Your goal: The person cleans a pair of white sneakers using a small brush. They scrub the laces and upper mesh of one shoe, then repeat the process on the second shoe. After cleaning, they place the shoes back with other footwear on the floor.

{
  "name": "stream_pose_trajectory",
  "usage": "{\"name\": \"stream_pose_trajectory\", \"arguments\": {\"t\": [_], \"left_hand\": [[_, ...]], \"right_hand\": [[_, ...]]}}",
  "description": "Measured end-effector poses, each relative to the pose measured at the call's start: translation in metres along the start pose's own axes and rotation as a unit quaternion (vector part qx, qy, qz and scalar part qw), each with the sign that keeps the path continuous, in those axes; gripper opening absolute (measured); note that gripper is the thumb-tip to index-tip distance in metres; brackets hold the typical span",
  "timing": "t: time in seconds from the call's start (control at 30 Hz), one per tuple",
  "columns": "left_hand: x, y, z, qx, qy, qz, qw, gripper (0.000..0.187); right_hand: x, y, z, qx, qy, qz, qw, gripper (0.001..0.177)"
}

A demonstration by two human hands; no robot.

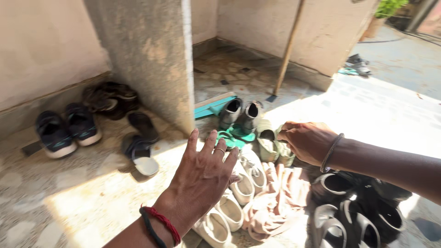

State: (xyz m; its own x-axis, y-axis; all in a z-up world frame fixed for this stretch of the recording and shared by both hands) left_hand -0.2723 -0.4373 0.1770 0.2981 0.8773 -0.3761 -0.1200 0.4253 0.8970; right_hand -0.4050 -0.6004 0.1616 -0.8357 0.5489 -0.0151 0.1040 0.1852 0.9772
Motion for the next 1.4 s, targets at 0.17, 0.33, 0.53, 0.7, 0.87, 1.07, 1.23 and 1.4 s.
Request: {"name": "stream_pose_trajectory", "arguments": {"t": [0.17,0.33,0.53,0.7,0.87,1.07,1.23,1.4], "left_hand": [[-0.062,0.003,-0.039,0.058,-0.011,-0.030,0.998,0.063],[-0.109,-0.004,-0.065,0.079,0.005,-0.068,0.994,0.064],[-0.115,-0.032,-0.039,0.041,0.052,-0.023,0.998,0.064],[-0.075,-0.054,0.023,0.020,0.121,0.026,0.992,0.063],[-0.044,-0.077,0.043,0.022,0.146,0.053,0.988,0.067],[-0.042,-0.106,0.021,0.090,0.128,0.034,0.987,0.066],[-0.056,-0.110,-0.019,0.114,0.094,-0.018,0.989,0.066],[-0.083,-0.103,-0.051,0.134,0.075,-0.015,0.988,0.066]], "right_hand": [[0.051,-0.035,-0.106,0.001,-0.147,0.065,0.987,0.023],[0.071,-0.063,-0.198,-0.013,-0.227,0.041,0.973,0.030],[0.043,-0.123,-0.230,-0.098,-0.246,0.043,0.963,0.032],[-0.020,-0.143,-0.166,-0.159,-0.196,0.013,0.968,0.032],[-0.078,-0.145,-0.083,-0.217,-0.137,-0.029,0.966,0.033],[-0.069,-0.183,-0.002,-0.186,-0.088,-0.012,0.978,0.032],[-0.029,-0.197,-0.061,-0.144,-0.154,-0.042,0.977,0.028],[0.024,-0.217,-0.137,-0.102,-0.257,-0.036,0.960,0.027]]}}
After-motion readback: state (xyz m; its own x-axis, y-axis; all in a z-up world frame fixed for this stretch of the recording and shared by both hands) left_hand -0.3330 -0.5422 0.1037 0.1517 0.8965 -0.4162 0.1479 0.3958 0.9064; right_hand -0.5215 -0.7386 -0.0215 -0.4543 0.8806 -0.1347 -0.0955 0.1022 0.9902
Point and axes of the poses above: each hand's wrist, its own x-axis away from the middle knuckle, its own y-axis out of the back of the hand, z = x × y, the point moved 8 cm from there along -x, towards the middle knuckle, and after that the axes turned 2 degrees about -z, right-handed, at the moved point
